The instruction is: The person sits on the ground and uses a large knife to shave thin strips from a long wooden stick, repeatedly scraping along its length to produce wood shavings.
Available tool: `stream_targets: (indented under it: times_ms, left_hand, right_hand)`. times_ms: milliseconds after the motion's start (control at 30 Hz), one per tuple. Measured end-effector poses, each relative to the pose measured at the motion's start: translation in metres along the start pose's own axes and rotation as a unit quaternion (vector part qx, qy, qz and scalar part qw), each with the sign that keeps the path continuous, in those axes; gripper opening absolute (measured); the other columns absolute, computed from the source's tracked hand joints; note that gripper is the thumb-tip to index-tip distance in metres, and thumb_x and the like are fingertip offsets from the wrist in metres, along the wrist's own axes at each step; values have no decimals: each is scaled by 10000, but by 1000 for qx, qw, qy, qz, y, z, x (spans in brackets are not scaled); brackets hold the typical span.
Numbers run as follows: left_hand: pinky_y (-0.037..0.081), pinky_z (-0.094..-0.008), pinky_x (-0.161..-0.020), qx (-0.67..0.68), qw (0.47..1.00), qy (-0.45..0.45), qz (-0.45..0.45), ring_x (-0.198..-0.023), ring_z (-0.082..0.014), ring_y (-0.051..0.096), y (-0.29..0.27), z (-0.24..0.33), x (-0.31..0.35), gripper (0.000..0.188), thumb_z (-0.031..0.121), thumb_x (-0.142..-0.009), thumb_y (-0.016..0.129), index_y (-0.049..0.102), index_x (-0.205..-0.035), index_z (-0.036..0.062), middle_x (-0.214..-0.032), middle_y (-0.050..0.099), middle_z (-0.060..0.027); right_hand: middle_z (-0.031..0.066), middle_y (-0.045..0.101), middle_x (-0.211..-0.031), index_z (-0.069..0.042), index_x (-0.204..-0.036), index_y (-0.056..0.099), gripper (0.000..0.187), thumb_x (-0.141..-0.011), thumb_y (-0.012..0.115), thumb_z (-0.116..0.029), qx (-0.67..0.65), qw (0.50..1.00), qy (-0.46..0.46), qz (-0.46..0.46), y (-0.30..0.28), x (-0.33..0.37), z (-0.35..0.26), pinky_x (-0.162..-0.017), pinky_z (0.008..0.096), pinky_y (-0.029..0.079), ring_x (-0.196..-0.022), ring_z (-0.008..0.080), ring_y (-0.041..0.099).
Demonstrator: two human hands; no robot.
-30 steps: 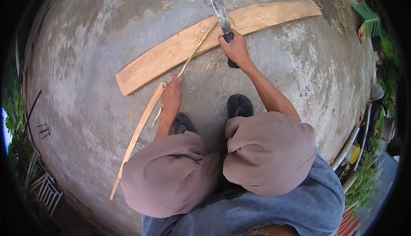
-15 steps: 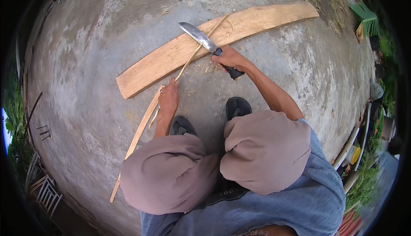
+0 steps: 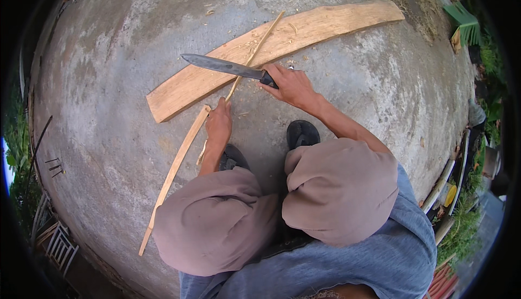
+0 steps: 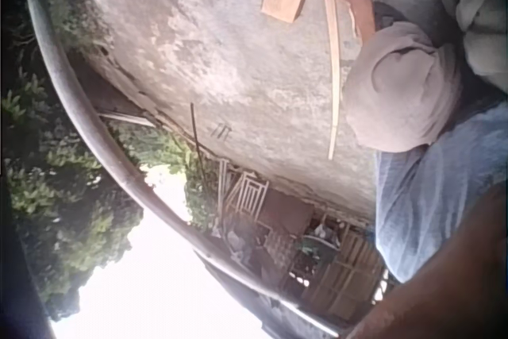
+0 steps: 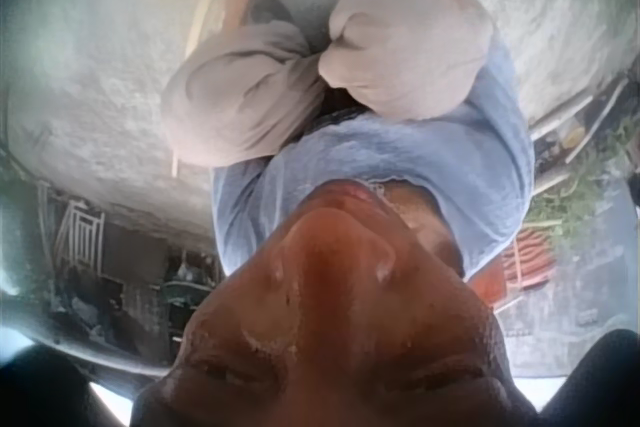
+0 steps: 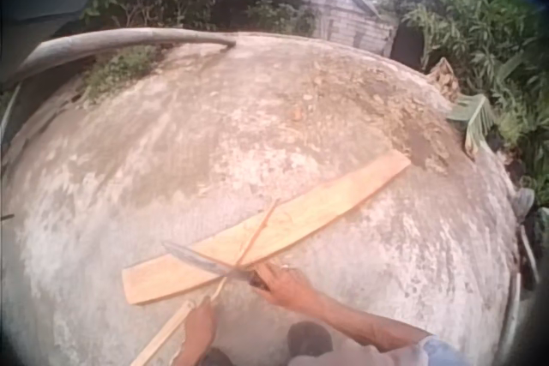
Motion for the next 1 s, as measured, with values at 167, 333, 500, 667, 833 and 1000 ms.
stream_targets:
  times_ms: [167,333,500,667,833,1000]
  left_hand:
    - [527,-614,-805,3,999,27,17,-940,-533,686,2,8,1,446,377,-1091,499,598,-1379,50,-982,707,-341]
    - [526,-616,-800,-5,1000,9,7,-933,-531,689,-5,-2,4,430,363,-1096,486,583,-1379,54,-967,709,-336]
    - [528,-613,-798,-3,999,30,17,-924,-532,689,0,8,-2,421,351,-1100,477,579,-1377,50,-961,707,-344]
    - [527,-614,-800,1,999,32,14,-921,-537,685,-1,13,1,408,351,-1101,476,585,-1349,45,-973,705,-346]
    - [526,-615,-794,15,999,30,8,-920,-540,682,-7,12,-6,398,349,-1100,479,582,-1332,43,-970,702,-348]
    - [520,-621,-771,-3,999,38,16,-904,-526,692,7,11,2,348,332,-1103,474,560,-1299,58,-907,712,-317]
  right_hand:
    - [210,707,-970,-50,-1139,502,384,-934,736,-275,57,993,83,-65,24,0,39,-683,512,579,-825,426,723]
    - [238,705,-935,-27,-1105,496,367,-936,729,-254,15,998,-53,-13,12,7,-14,-695,532,574,-832,441,720]
    - [223,702,-928,-38,-1107,491,369,-919,743,-231,30,994,90,-56,25,-6,43,-668,544,559,-808,456,707]
    - [226,699,-925,-39,-1113,485,379,-917,744,-233,38,998,49,-24,15,12,21,-669,535,560,-804,461,705]
    - [192,688,-891,-49,-1101,499,383,-898,763,-236,45,992,111,-40,25,3,41,-663,515,586,-815,430,728]
    - [207,693,-937,-46,-1114,488,392,-913,759,-245,91,991,80,-53,25,12,36,-676,525,584,-815,436,724]
Point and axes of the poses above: each hand's wrist, its own x-axis away from the middle knuckle, its own y-axis out of the palm, z = x × y, the point moved 9 cm from there along -x, towards the middle knuckle
